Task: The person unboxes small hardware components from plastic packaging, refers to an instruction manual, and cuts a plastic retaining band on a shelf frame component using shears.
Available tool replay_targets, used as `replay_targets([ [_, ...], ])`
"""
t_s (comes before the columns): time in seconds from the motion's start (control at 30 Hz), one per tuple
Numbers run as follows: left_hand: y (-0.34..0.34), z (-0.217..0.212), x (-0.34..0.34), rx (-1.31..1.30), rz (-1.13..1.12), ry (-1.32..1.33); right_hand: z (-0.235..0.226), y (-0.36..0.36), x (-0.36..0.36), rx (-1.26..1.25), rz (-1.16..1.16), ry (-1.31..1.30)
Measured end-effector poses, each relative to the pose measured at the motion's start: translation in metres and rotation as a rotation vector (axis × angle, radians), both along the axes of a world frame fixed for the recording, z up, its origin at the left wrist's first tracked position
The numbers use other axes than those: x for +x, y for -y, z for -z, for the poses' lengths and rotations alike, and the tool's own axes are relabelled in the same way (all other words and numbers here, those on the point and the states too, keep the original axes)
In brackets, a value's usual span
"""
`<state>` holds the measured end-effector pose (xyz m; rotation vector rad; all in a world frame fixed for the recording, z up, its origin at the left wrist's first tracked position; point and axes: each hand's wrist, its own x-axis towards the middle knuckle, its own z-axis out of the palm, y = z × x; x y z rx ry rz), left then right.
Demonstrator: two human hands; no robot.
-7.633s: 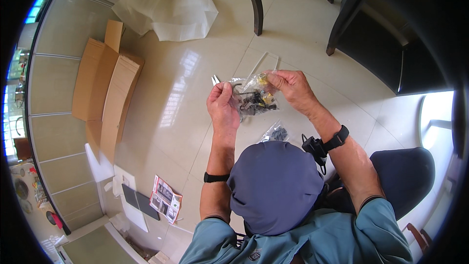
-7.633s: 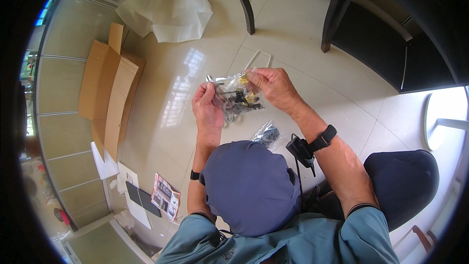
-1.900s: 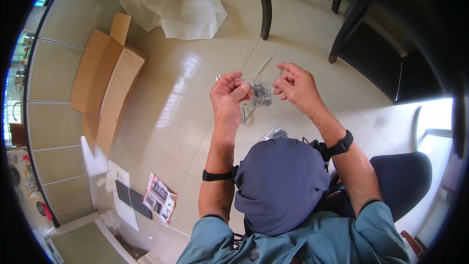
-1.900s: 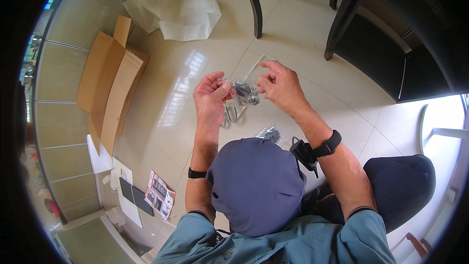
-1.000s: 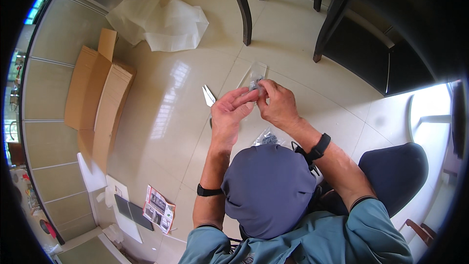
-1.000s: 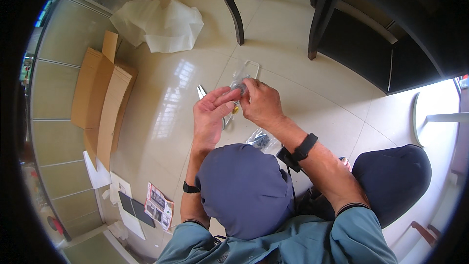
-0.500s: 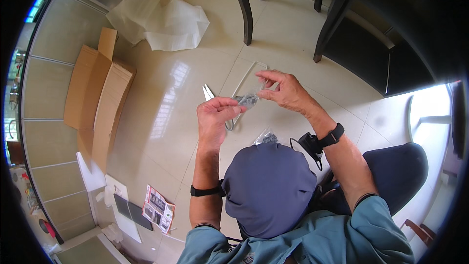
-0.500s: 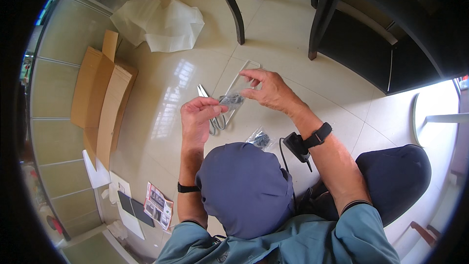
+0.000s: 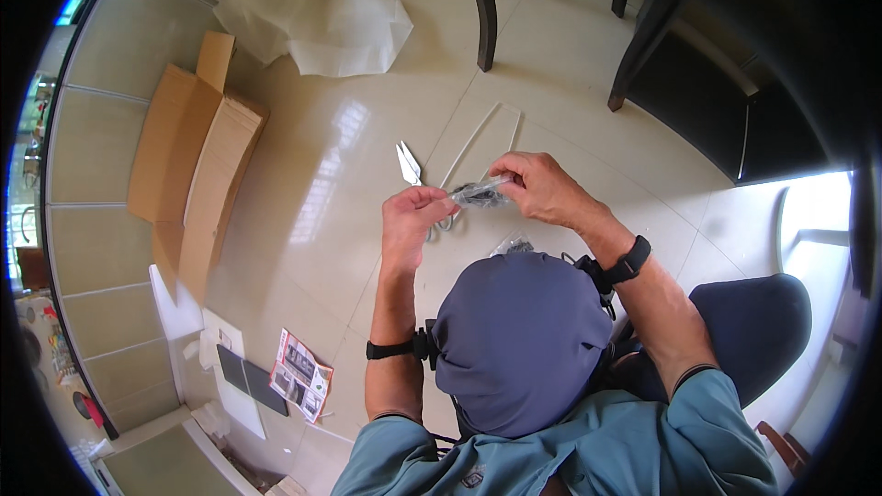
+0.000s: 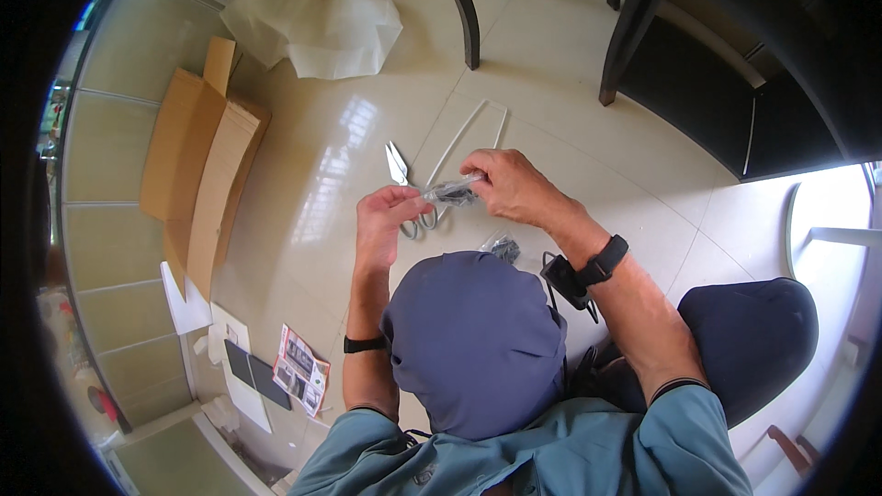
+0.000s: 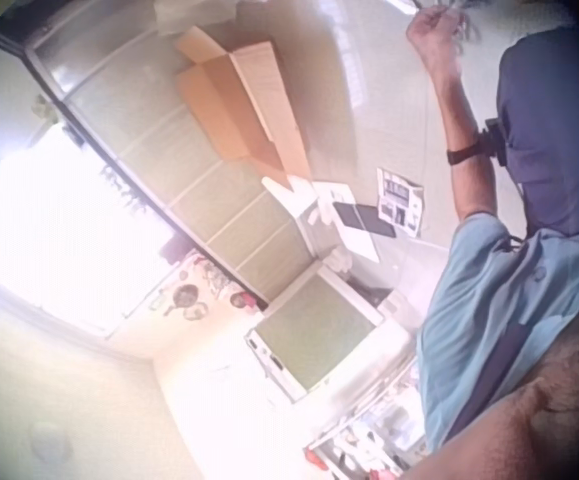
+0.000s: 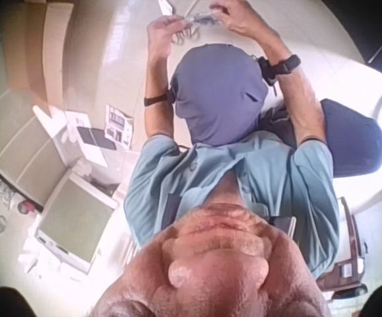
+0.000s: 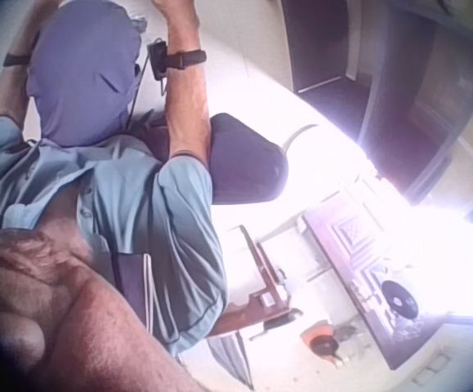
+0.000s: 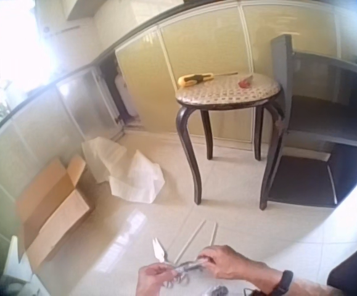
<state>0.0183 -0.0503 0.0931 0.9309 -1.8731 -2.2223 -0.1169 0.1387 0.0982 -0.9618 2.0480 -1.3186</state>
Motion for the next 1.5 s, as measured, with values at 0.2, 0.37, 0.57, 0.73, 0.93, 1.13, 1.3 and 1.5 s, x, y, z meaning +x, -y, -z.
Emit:
replay_targets([
  [0.2,0.004,0.01,-0.001,-0.324,0.083,0.163,0.007,0.002,0.001,-0.038,-0.05,-0.199],
  [0.37,-0.008,0.002,-0.006,-1.226,0.126,0.046,0.005,0.004,0.0,-0.068,-0.045,-0.229],
  [0.57,-0.024,-0.014,-0.019,-0.861,0.376,-0.125,0.001,0.021,0.003,-0.127,-0.166,-0.274],
  [0.73,-0.002,-0.001,0.01,-0.795,0.129,-0.15,-0.018,0.052,0.013,-0.18,-0.083,0.232],
  [0.93,0.041,0.013,0.07,-0.637,-0.261,-0.061,0.048,0.08,0.012,-0.025,0.123,-0.113],
  [1.13,0.065,0.018,0.121,-0.571,-0.484,-0.005,0.093,0.14,0.081,0.338,-0.025,-0.257],
  [1.3,0.072,0.022,0.133,-0.558,-0.503,0.021,0.142,0.144,0.099,0.479,0.03,-0.481],
  [1.5,0.071,0.026,0.135,-0.549,-0.471,0.005,0.114,0.135,0.088,0.405,0.093,-0.211],
])
